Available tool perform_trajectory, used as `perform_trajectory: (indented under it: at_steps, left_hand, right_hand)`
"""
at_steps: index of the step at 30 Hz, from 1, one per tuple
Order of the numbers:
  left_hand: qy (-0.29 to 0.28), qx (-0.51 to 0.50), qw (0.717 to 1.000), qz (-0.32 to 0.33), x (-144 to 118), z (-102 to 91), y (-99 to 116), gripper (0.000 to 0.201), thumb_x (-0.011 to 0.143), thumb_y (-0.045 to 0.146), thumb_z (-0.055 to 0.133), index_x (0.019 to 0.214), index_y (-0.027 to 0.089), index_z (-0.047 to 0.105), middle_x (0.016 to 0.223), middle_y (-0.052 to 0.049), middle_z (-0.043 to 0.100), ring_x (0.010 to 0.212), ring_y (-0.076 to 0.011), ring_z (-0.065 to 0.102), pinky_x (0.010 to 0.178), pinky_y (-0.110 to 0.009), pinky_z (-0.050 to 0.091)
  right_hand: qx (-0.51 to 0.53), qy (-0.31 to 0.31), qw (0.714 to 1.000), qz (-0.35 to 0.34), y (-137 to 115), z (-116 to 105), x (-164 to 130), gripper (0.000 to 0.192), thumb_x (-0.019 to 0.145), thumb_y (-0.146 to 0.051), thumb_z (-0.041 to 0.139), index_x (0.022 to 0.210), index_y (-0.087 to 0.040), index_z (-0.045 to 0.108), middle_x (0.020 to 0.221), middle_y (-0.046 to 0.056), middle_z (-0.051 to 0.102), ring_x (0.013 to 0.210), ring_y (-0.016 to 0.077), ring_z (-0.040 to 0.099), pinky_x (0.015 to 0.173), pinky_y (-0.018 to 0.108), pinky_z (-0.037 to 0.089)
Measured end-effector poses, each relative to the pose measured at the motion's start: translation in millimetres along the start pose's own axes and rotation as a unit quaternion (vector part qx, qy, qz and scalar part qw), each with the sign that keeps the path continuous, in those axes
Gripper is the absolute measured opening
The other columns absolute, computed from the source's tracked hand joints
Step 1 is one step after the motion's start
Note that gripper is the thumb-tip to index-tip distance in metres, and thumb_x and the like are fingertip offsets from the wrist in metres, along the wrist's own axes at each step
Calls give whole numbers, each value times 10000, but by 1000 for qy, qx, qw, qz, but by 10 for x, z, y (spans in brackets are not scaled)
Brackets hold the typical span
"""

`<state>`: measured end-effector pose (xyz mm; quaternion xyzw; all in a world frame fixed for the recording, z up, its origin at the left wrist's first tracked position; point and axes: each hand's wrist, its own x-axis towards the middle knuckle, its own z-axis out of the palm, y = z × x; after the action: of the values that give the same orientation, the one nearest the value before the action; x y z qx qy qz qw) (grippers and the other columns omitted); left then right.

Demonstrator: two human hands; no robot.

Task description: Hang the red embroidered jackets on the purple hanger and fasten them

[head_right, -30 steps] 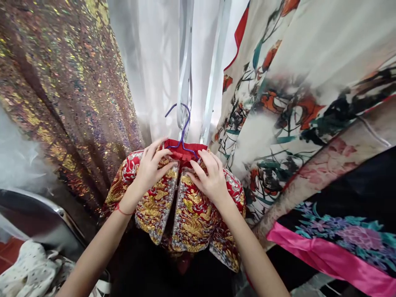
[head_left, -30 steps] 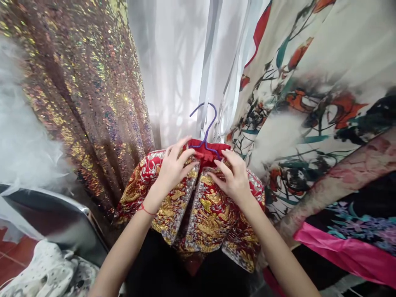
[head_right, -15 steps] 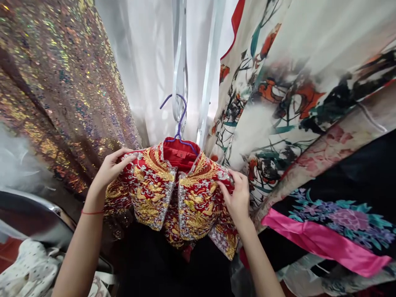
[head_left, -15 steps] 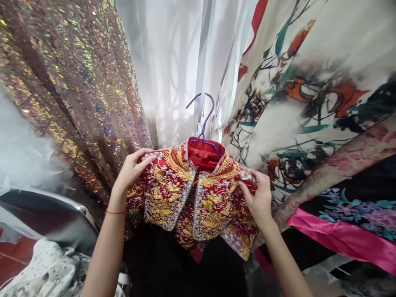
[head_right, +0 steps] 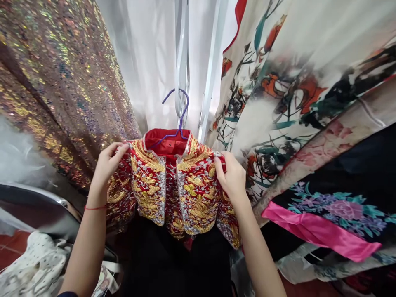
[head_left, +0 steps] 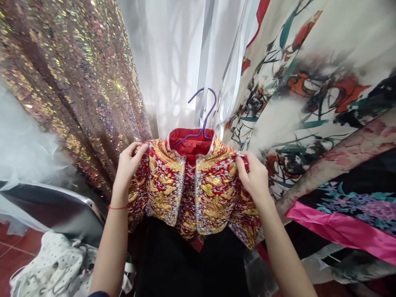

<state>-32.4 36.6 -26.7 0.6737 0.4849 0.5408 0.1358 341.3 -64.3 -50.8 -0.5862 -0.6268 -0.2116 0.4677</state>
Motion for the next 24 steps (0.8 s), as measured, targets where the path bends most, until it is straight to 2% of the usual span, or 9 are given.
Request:
perform_trajectory:
  at_steps: [3,6,8,10,11,13,16,21,24]
  left_hand:
    - [-21,-1,999,-33,-126,91,-238,355,895,521,571,819,182,641,703,35,566,661,-106,470,665,-214,372]
    - [30,18,999,-42,-326,184,-291,375,907,544,551,892,179,633,740,15,580,693,-132,509,709,-243,423]
    - [122,76,990,1,-468,245,-207,424,885,529,604,1089,157,620,957,-64,640,900,-202,585,875,-325,466]
    - [189,133,966,114,-588,310,-57,553,850,451,681,1294,152,544,1249,-158,578,1187,-288,535,1060,-434,409]
    - [179,159,952,189,-629,343,31,594,841,404,699,1358,179,513,1371,-175,504,1300,-317,467,1121,-473,360]
    - [81,200,924,317,-659,399,210,592,852,340,689,1409,270,500,1538,-145,354,1440,-352,329,1179,-527,288]
    - [-26,239,892,383,-570,430,418,507,877,327,669,1369,317,551,1643,-94,216,1518,-393,173,1193,-597,223]
    - [-46,258,875,408,-298,352,564,91,922,273,627,989,276,690,1544,-80,436,1460,-323,323,1128,-555,310]
    - [-36,227,877,423,-174,393,658,86,939,275,614,942,298,697,1400,-44,582,1377,-267,422,1087,-507,348]
  right_hand:
    - [-37,-19,999,23,90,79,-97,381,970,-532,460,967,-198,645,752,49,671,643,197,590,618,280,383]
    - [-52,-21,998,27,157,121,-160,411,962,-538,452,997,-179,649,788,75,672,683,217,599,650,300,410]
    - [-76,3,997,11,102,119,-160,444,951,-507,480,1126,-129,633,943,151,680,852,274,629,745,355,454]
    - [-108,41,993,-36,-49,101,-125,479,935,-419,526,1296,-107,569,1173,227,627,1080,342,595,882,447,456]
    - [-119,48,989,-74,-152,89,-94,496,926,-354,543,1371,-137,528,1291,237,577,1185,366,550,949,496,428]
    - [-129,22,977,-166,-379,68,-7,572,903,-236,560,1465,-260,460,1479,188,468,1338,379,444,1047,565,344]
    - [-125,-37,960,-248,-658,71,149,623,881,-212,604,1475,-325,450,1608,130,356,1444,387,317,1099,605,261]
    - [-87,-60,959,-263,-782,115,323,137,923,-256,583,978,-267,707,1610,68,388,1463,380,283,1087,629,269]
    - [-19,-55,969,-239,-787,150,410,152,941,-288,571,855,-269,694,1578,12,427,1453,353,304,1079,620,311]
